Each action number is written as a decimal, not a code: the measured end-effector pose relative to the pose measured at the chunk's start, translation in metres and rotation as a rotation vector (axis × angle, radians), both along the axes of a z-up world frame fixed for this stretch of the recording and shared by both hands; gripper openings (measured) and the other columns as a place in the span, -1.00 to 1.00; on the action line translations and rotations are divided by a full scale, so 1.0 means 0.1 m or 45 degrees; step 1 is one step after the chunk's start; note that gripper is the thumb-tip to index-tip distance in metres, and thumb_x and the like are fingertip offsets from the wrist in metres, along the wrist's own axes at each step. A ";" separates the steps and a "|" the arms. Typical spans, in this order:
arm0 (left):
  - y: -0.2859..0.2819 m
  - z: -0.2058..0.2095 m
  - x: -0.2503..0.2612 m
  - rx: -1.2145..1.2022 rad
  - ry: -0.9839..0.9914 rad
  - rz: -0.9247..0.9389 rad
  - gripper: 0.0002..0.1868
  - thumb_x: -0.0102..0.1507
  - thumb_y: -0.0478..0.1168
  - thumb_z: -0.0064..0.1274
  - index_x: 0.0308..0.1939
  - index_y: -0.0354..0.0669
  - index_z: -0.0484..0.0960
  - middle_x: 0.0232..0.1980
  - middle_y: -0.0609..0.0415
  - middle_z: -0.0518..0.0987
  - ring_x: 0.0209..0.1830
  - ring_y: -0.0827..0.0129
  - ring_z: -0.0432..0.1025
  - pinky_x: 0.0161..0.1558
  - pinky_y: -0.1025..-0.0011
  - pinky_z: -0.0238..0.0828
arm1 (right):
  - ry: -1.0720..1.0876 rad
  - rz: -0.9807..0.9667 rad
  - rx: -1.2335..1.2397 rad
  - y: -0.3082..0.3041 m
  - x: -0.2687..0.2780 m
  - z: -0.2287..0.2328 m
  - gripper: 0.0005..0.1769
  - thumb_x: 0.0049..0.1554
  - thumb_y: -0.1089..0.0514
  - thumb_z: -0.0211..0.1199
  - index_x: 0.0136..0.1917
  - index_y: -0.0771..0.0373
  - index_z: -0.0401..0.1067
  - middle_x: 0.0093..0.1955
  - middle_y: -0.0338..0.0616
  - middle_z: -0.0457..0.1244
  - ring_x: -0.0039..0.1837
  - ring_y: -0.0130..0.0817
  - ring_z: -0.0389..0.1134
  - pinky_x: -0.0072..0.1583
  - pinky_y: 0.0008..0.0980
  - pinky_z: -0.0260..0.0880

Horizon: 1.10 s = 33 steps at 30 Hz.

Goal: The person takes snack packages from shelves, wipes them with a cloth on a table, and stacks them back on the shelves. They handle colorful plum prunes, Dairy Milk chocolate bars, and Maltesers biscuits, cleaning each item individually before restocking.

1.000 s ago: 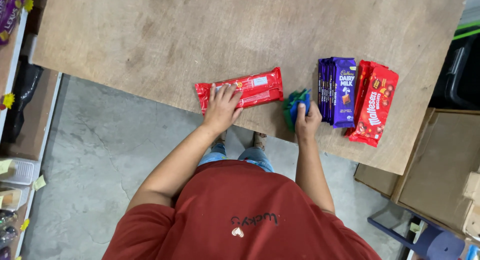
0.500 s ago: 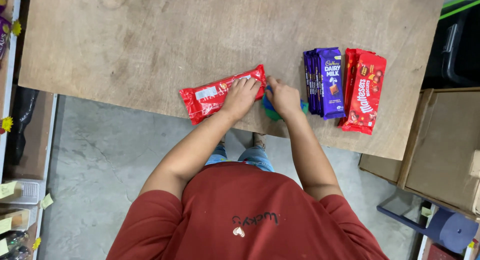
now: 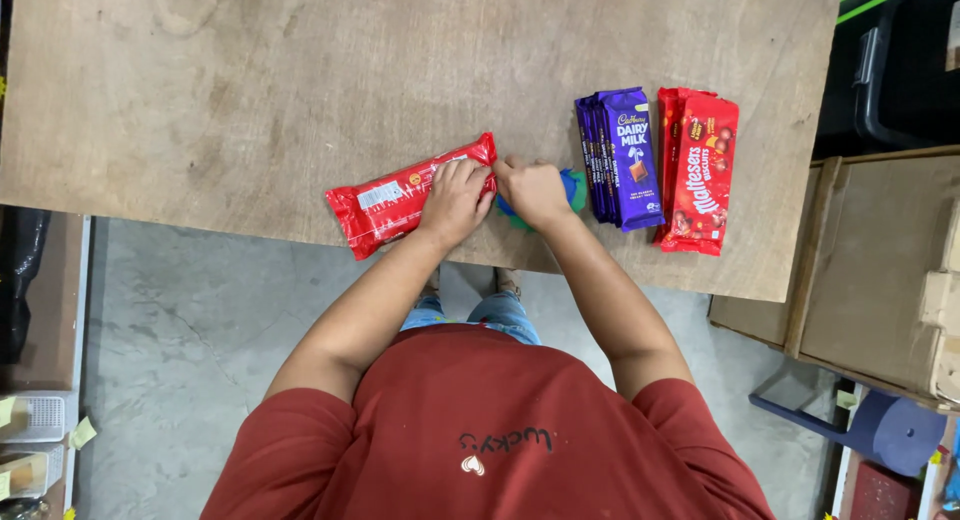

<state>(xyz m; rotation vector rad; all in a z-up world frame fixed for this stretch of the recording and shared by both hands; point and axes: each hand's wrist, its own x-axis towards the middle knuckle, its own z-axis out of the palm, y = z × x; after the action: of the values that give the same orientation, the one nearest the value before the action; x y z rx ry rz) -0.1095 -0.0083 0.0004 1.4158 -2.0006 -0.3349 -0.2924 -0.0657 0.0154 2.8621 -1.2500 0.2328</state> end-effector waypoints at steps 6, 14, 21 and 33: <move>0.02 0.10 0.01 0.001 0.009 -0.016 -0.48 0.13 -0.19 0.28 0.13 -0.29 0.55 0.07 -0.08 0.47 0.19 0.04 0.32 0.30 0.10 0.20 | -0.401 -0.066 0.263 0.01 0.06 0.23 -0.89 0.11 0.13 0.29 -0.05 0.10 0.51 -0.07 -0.17 0.33 -0.11 0.00 0.43 -0.12 -0.05 0.41; 0.02 -0.04 -0.01 -0.030 -0.021 0.012 -0.47 0.14 -0.20 0.29 0.16 -0.29 0.55 0.08 -0.07 0.47 0.17 0.05 0.33 0.26 0.11 0.23 | -0.333 0.017 0.230 -0.01 -0.01 0.29 -0.95 0.12 0.18 0.27 -0.13 0.17 0.46 -0.11 -0.10 0.30 -0.17 0.03 0.39 -0.13 -0.03 0.38; 0.05 -0.17 -0.09 -0.124 -0.181 -0.066 -0.71 0.24 -0.21 0.20 0.04 0.02 0.62 -0.07 0.09 0.49 -0.01 0.17 0.40 0.13 0.10 0.24 | -0.268 0.135 0.082 0.14 -0.25 0.24 -0.94 0.07 0.22 0.27 -0.19 0.19 0.41 -0.17 -0.10 0.27 -0.24 -0.03 0.35 -0.15 -0.08 0.35; 0.00 0.04 -0.10 0.043 -0.216 -0.335 -0.61 0.21 -0.20 0.15 0.14 0.01 0.59 0.10 0.08 0.49 0.03 0.20 0.44 0.01 0.09 0.19 | -0.334 0.130 0.194 0.35 -0.35 0.31 -0.90 -0.01 0.25 0.28 -0.17 0.25 0.44 -0.15 -0.09 0.30 -0.15 -0.04 0.39 -0.13 -0.10 0.38</move>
<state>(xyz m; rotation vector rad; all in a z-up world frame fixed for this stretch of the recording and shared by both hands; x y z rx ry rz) -0.1192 -0.0083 0.0047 1.2369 -2.3371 -0.3745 -0.3279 -0.0305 0.0460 3.1118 -1.2057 0.5551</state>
